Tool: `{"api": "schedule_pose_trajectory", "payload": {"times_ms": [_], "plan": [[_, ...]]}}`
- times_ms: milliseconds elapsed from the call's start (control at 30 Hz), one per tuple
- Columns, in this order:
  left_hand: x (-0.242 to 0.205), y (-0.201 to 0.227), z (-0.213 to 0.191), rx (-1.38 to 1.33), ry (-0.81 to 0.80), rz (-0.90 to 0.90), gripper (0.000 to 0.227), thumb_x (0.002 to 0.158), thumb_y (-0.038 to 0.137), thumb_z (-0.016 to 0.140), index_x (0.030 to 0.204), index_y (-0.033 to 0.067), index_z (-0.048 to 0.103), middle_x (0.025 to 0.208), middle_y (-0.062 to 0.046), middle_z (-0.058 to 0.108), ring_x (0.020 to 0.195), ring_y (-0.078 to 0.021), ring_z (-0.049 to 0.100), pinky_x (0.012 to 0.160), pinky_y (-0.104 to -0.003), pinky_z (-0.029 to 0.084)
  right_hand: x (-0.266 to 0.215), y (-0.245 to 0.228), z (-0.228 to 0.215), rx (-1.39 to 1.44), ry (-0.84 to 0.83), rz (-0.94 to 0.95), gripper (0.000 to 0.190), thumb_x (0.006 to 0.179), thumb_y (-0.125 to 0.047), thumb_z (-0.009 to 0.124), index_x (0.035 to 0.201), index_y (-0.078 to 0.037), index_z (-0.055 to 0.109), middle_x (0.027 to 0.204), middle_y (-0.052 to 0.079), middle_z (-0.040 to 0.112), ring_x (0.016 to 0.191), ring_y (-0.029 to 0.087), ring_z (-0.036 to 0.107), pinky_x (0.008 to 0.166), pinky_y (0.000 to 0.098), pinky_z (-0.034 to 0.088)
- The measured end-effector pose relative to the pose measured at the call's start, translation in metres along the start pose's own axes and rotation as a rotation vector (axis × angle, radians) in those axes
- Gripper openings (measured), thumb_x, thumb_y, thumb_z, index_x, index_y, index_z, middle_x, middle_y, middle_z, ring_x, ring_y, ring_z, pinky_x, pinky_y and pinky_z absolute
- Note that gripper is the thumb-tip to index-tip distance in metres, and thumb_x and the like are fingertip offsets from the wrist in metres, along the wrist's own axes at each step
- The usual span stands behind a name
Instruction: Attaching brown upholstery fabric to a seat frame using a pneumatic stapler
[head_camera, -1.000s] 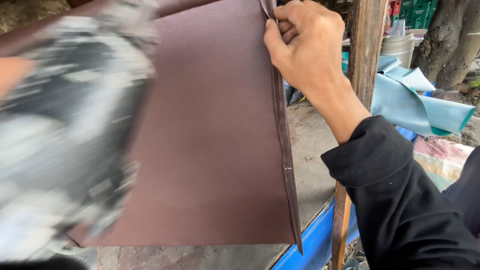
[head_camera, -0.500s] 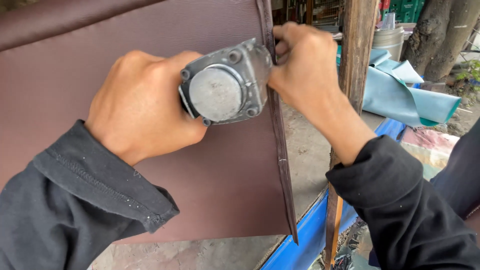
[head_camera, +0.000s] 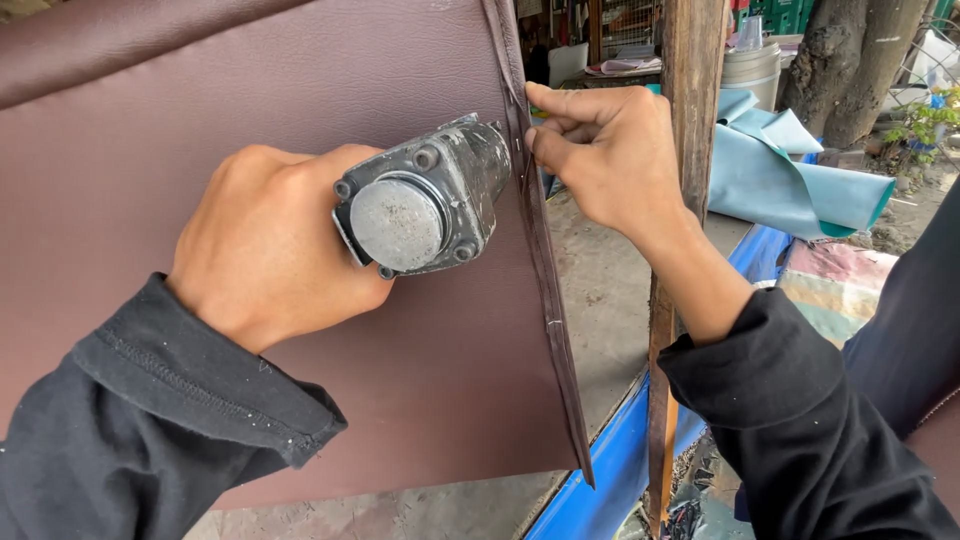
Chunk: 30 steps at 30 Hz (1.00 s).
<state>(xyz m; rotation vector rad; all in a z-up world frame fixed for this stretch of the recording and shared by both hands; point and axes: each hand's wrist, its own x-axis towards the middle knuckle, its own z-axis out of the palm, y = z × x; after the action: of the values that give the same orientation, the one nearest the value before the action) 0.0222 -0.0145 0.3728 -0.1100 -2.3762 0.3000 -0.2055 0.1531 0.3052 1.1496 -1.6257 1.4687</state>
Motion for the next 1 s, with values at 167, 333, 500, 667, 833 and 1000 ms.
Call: {"api": "schedule_pose_trajectory", "payload": {"times_ms": [167, 333, 500, 667, 833, 1000], "plan": [[0.003, 0.004, 0.003, 0.041, 0.005, -0.026, 0.033, 0.063, 0.02, 0.071, 0.096, 0.0188, 0.076, 0.064, -0.005, 0.071, 0.061, -0.0394, 0.067, 0.053, -0.049, 0.052, -0.013, 0.0, 0.012, 0.095, 0.095, -0.129, 0.039, 0.091, -0.001, 0.077, 0.13, -0.001, 0.073, 0.089, 0.006, 0.078, 0.072, 0.006, 0.065, 0.072, 0.0212, 0.062], [0.002, 0.008, 0.005, 0.076, -0.027, -0.03, 0.04, 0.063, 0.024, 0.073, 0.103, 0.0223, 0.076, 0.066, -0.004, 0.072, 0.063, -0.0415, 0.067, 0.054, -0.053, 0.053, -0.033, -0.006, 0.02, -0.322, 0.089, -0.237, 0.049, 0.079, -0.011, 0.077, 0.126, -0.011, 0.064, 0.093, 0.003, 0.067, 0.074, 0.016, 0.063, 0.063, 0.0375, 0.053], [-0.002, 0.006, 0.01, 0.084, -0.001, 0.057, 0.044, 0.063, 0.024, 0.072, 0.107, 0.0229, 0.077, 0.068, -0.003, 0.074, 0.061, -0.0404, 0.067, 0.053, -0.052, 0.053, -0.029, -0.002, 0.01, 0.026, 0.058, -0.089, 0.029, 0.084, -0.002, 0.08, 0.114, -0.004, 0.078, 0.092, 0.009, 0.078, 0.075, 0.013, 0.072, 0.071, 0.0244, 0.065], [-0.004, 0.01, 0.016, 0.1, 0.019, 0.092, 0.044, 0.064, 0.024, 0.072, 0.108, 0.022, 0.077, 0.069, -0.002, 0.074, 0.062, -0.0403, 0.067, 0.051, -0.052, 0.052, -0.027, 0.006, 0.008, 0.128, 0.047, 0.059, 0.023, 0.085, -0.007, 0.086, 0.107, -0.01, 0.079, 0.087, 0.005, 0.08, 0.074, 0.009, 0.073, 0.07, 0.0226, 0.063], [-0.003, 0.016, 0.02, 0.118, -0.065, 0.032, 0.044, 0.062, 0.025, 0.071, 0.106, 0.0207, 0.074, 0.072, -0.003, 0.075, 0.065, -0.0446, 0.067, 0.052, -0.056, 0.051, -0.044, -0.004, 0.016, -0.231, 0.013, -0.098, 0.059, 0.068, -0.004, 0.079, 0.122, -0.012, 0.055, 0.084, 0.001, 0.069, 0.07, 0.015, 0.065, 0.063, 0.0325, 0.058], [-0.01, 0.015, 0.022, 0.052, -0.028, 0.057, 0.042, 0.065, 0.023, 0.074, 0.107, 0.0212, 0.077, 0.069, -0.002, 0.075, 0.061, -0.0376, 0.068, 0.052, -0.05, 0.052, -0.057, 0.006, 0.018, -0.167, 0.029, -0.084, 0.037, 0.081, -0.008, 0.078, 0.114, -0.008, 0.064, 0.09, 0.004, 0.072, 0.073, 0.016, 0.069, 0.068, 0.033, 0.06]]}}
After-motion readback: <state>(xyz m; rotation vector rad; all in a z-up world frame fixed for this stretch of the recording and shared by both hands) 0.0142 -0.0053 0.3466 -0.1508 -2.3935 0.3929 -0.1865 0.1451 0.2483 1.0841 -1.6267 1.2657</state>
